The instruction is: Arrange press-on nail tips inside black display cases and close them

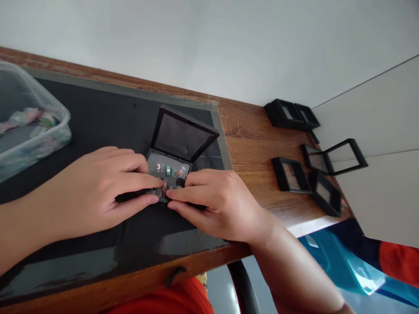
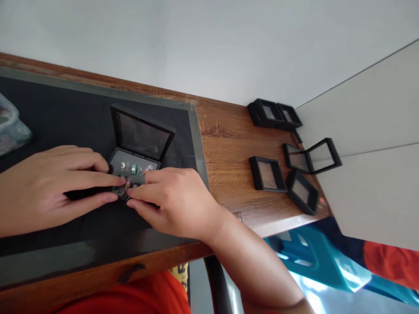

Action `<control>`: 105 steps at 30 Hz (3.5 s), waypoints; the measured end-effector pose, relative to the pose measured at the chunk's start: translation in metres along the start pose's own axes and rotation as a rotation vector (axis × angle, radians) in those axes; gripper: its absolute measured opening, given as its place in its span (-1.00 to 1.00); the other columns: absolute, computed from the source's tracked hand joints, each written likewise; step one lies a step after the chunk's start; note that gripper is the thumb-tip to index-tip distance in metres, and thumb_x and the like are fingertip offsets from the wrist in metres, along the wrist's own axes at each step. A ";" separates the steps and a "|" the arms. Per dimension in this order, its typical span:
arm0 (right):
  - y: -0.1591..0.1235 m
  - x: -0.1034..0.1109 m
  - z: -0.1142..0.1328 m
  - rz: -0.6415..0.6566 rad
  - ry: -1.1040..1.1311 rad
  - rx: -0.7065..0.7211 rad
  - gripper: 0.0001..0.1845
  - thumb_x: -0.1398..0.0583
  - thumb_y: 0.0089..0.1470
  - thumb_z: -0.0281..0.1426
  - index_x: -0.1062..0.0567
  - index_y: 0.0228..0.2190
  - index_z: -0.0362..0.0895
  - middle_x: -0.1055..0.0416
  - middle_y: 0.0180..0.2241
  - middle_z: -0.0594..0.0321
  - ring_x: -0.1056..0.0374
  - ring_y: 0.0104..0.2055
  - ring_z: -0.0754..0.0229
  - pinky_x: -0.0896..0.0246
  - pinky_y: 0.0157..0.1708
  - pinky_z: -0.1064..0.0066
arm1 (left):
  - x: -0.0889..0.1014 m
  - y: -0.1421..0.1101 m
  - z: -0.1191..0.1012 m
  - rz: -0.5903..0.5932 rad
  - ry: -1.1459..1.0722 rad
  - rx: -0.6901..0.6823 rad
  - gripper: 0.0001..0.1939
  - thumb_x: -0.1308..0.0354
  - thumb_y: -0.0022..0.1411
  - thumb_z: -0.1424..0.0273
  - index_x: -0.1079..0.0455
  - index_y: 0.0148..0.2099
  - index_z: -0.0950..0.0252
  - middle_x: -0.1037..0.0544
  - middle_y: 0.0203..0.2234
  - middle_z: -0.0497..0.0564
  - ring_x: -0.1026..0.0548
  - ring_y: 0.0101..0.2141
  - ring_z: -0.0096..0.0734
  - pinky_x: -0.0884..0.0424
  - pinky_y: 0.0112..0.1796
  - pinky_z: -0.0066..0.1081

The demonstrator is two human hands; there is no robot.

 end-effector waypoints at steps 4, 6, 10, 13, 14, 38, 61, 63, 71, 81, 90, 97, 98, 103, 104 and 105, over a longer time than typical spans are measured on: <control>0.001 -0.001 -0.002 0.027 0.000 -0.026 -0.82 -0.32 0.42 -0.35 -0.77 -0.19 -0.10 -0.57 -0.40 0.31 -0.37 -0.41 0.29 -0.03 -0.44 0.38 | -0.002 -0.001 0.002 -0.007 -0.015 0.007 -0.79 -0.17 0.55 0.23 -0.65 -0.03 0.05 -0.64 -0.27 -0.09 -0.58 -0.28 -0.36 -0.41 -0.18 -0.26; 0.000 -0.002 -0.003 0.040 0.001 -0.039 -0.81 -0.32 0.43 -0.34 -0.76 -0.20 -0.08 -0.56 -0.41 0.31 -0.35 -0.41 0.30 -0.02 -0.44 0.38 | -0.002 -0.001 0.003 -0.008 -0.029 0.008 -0.80 -0.16 0.55 0.25 -0.64 -0.05 0.04 -0.63 -0.26 -0.10 -0.58 -0.29 -0.38 -0.42 -0.18 -0.27; -0.001 0.000 -0.003 0.031 0.014 -0.033 -0.84 -0.33 0.41 -0.37 -0.76 -0.17 -0.10 -0.59 -0.38 0.30 -0.37 -0.41 0.30 -0.05 -0.43 0.39 | -0.004 -0.001 0.005 0.013 -0.045 0.006 -0.81 -0.17 0.55 0.23 -0.63 -0.03 0.05 -0.64 -0.24 -0.09 -0.60 -0.27 -0.39 -0.45 -0.19 -0.29; -0.002 0.000 -0.004 0.022 0.020 -0.023 -0.86 -0.34 0.40 -0.39 -0.76 -0.16 -0.11 -0.62 -0.34 0.27 -0.44 -0.36 0.27 -0.15 -0.38 0.40 | -0.005 -0.001 0.007 0.033 -0.053 0.019 -0.79 -0.15 0.56 0.24 -0.63 -0.05 0.06 -0.63 -0.24 -0.08 -0.60 -0.27 -0.41 -0.46 -0.22 -0.32; -0.002 0.000 -0.005 0.022 0.029 -0.025 -0.86 -0.34 0.40 -0.40 -0.76 -0.15 -0.11 -0.64 -0.32 0.26 -0.47 -0.33 0.26 -0.21 -0.36 0.40 | -0.005 -0.001 0.008 0.032 -0.057 0.024 -0.78 -0.15 0.56 0.24 -0.63 -0.07 0.07 -0.63 -0.24 -0.08 -0.60 -0.28 -0.41 -0.46 -0.23 -0.33; -0.004 0.009 -0.009 -0.008 0.030 -0.078 -0.90 -0.40 0.34 -0.41 -0.72 -0.13 -0.16 -0.72 -0.11 0.14 -0.63 -0.13 0.15 -0.51 -0.16 0.35 | 0.001 0.000 0.009 -0.018 -0.098 0.009 -0.79 -0.17 0.56 0.20 -0.64 -0.10 -0.01 -0.72 -0.09 -0.20 -0.68 -0.16 -0.44 -0.54 -0.06 -0.39; -0.003 0.011 -0.018 0.011 0.200 -0.127 -0.74 -0.48 0.23 -0.46 -0.73 -0.04 -0.23 -0.67 -0.28 0.22 -0.55 -0.32 0.28 -0.36 -0.32 0.46 | 0.010 -0.009 0.031 -0.021 -0.027 0.057 -0.74 -0.17 0.52 0.01 -0.58 0.03 -0.04 -0.69 -0.12 -0.20 -0.63 -0.18 -0.41 -0.47 -0.02 -0.38; -0.003 0.010 -0.021 0.025 0.176 -0.151 -0.73 -0.49 0.22 -0.46 -0.74 -0.04 -0.23 -0.63 -0.33 0.25 -0.52 -0.35 0.29 -0.31 -0.35 0.46 | 0.008 -0.008 0.029 -0.013 -0.009 0.054 -0.76 -0.16 0.53 0.03 -0.58 0.01 -0.04 -0.67 -0.14 -0.21 -0.62 -0.20 -0.41 -0.44 -0.05 -0.36; -0.003 0.007 -0.020 0.035 0.144 -0.168 -0.77 -0.46 0.23 -0.49 -0.76 -0.06 -0.23 -0.58 -0.39 0.29 -0.45 -0.41 0.33 -0.21 -0.40 0.47 | 0.009 -0.013 0.031 -0.020 0.088 0.151 -0.69 -0.13 0.51 -0.01 -0.59 -0.05 0.01 -0.66 -0.18 -0.21 -0.58 -0.21 -0.40 -0.36 -0.14 -0.31; -0.003 0.005 -0.016 0.035 0.137 -0.161 -0.77 -0.46 0.24 -0.47 -0.76 -0.06 -0.21 -0.57 -0.39 0.32 -0.44 -0.41 0.34 -0.21 -0.39 0.47 | 0.005 -0.012 0.019 -0.006 0.041 0.043 -0.73 -0.10 0.59 0.18 -0.64 -0.06 -0.01 -0.67 -0.18 -0.19 -0.53 -0.17 -0.36 -0.33 -0.12 -0.26; -0.004 0.005 -0.014 0.031 0.093 -0.193 -0.77 -0.46 0.24 -0.45 -0.76 -0.06 -0.21 -0.57 -0.40 0.32 -0.45 -0.41 0.33 -0.21 -0.39 0.45 | 0.004 -0.009 0.016 -0.003 0.023 0.082 -0.77 -0.10 0.56 0.16 -0.60 -0.04 -0.02 -0.66 -0.20 -0.16 -0.57 -0.22 -0.34 -0.40 -0.17 -0.25; -0.005 0.006 -0.012 0.036 0.064 -0.185 -0.79 -0.44 0.27 -0.42 -0.75 -0.07 -0.20 -0.58 -0.39 0.30 -0.47 -0.40 0.30 -0.23 -0.39 0.44 | -0.001 -0.012 0.012 0.000 0.067 0.098 -0.69 -0.21 0.44 -0.02 -0.53 0.10 -0.07 -0.66 -0.14 -0.12 -0.58 -0.18 -0.21 -0.45 -0.14 -0.11; -0.006 0.006 -0.011 0.036 0.060 -0.181 -0.80 -0.44 0.27 -0.42 -0.75 -0.07 -0.20 -0.59 -0.39 0.30 -0.47 -0.40 0.30 -0.23 -0.39 0.44 | -0.003 -0.012 0.011 0.006 0.073 0.095 -0.70 -0.20 0.45 -0.02 -0.53 0.10 -0.08 -0.66 -0.14 -0.12 -0.58 -0.18 -0.20 -0.46 -0.13 -0.09; -0.008 0.006 -0.010 0.040 0.039 -0.182 -0.78 -0.41 0.31 -0.41 -0.73 -0.02 -0.17 -0.63 -0.35 0.29 -0.47 -0.39 0.30 -0.25 -0.37 0.45 | -0.009 -0.011 0.005 0.027 0.090 0.075 -0.69 -0.18 0.46 -0.02 -0.50 0.12 -0.08 -0.67 -0.12 -0.09 -0.59 -0.17 -0.14 -0.46 -0.11 -0.04; -0.008 0.007 -0.010 0.040 0.038 -0.183 -0.78 -0.41 0.31 -0.40 -0.73 -0.02 -0.16 -0.64 -0.34 0.29 -0.47 -0.39 0.30 -0.25 -0.37 0.45 | -0.009 -0.011 0.004 0.031 0.082 0.077 -0.69 -0.18 0.47 -0.01 -0.50 0.13 -0.08 -0.67 -0.11 -0.08 -0.59 -0.16 -0.14 -0.46 -0.10 -0.04; -0.008 0.007 -0.009 0.037 0.040 -0.182 -0.77 -0.41 0.31 -0.40 -0.72 -0.01 -0.15 -0.65 -0.33 0.29 -0.47 -0.39 0.30 -0.25 -0.37 0.45 | -0.010 -0.011 0.004 0.038 0.072 0.080 -0.69 -0.18 0.47 0.01 -0.50 0.14 -0.07 -0.67 -0.10 -0.07 -0.58 -0.15 -0.14 -0.46 -0.09 -0.05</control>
Point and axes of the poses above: each hand's wrist, its own y-axis towards the middle knuckle, its own x-axis out of the back of the hand, z = x × y, the point moved 8 cm from there along y, towards the middle knuckle
